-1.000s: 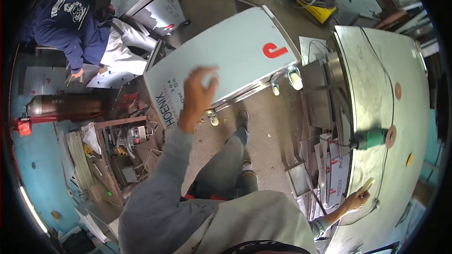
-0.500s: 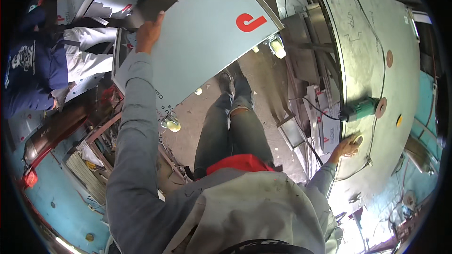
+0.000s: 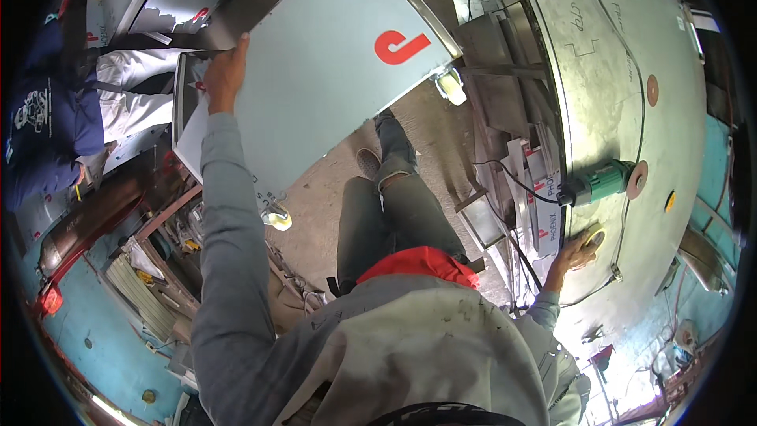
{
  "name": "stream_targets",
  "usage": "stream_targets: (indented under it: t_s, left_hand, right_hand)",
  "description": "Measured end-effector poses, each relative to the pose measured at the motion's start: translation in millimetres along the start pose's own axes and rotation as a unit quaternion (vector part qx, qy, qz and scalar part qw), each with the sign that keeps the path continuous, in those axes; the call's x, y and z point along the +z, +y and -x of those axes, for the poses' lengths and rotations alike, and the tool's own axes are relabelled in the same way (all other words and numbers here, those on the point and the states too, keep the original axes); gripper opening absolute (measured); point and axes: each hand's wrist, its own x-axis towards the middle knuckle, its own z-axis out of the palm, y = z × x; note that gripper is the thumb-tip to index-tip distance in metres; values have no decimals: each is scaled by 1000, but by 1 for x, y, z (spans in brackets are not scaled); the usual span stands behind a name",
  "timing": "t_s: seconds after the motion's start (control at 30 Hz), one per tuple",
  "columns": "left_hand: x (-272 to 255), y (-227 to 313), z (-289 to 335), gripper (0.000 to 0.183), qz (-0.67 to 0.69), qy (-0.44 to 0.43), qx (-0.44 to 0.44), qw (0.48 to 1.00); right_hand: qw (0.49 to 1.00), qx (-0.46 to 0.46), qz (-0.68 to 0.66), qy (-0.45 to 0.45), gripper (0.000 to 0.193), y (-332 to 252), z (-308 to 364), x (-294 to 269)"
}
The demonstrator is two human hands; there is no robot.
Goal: Applying masking tape to align and secure stainless steel panels of a cabinet structure on casters.
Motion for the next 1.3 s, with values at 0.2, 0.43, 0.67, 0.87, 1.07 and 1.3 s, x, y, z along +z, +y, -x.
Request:
stream_targets:
  t_s: [0.2,0.43,0.67,0.87,1.07,1.3]
  left_hand:
    - [5,15,126,86,10,46,25,999]
    - [5,27,282,88,-24,74,75,994]
    - [17,46,353,80,62,109,104,987]
    - [17,45,374,70,80,55,141,985]
    - [43,60,398,67,98,31,172,980]
    - [83,65,446,73,44,57,227,971]
  right_hand:
    - [999,-25,-9,25,66,33,-6,7]
    - [998,2,-16,62,69,41,-1,4]
    - [996,9,-66,65,67,23,16,-18]
    - [997,2,-50,56,66,39,11,-5]
    - [994,26,21,101,58,49,6,6]
    - [990,14,-110,84,59,34,16,-18]
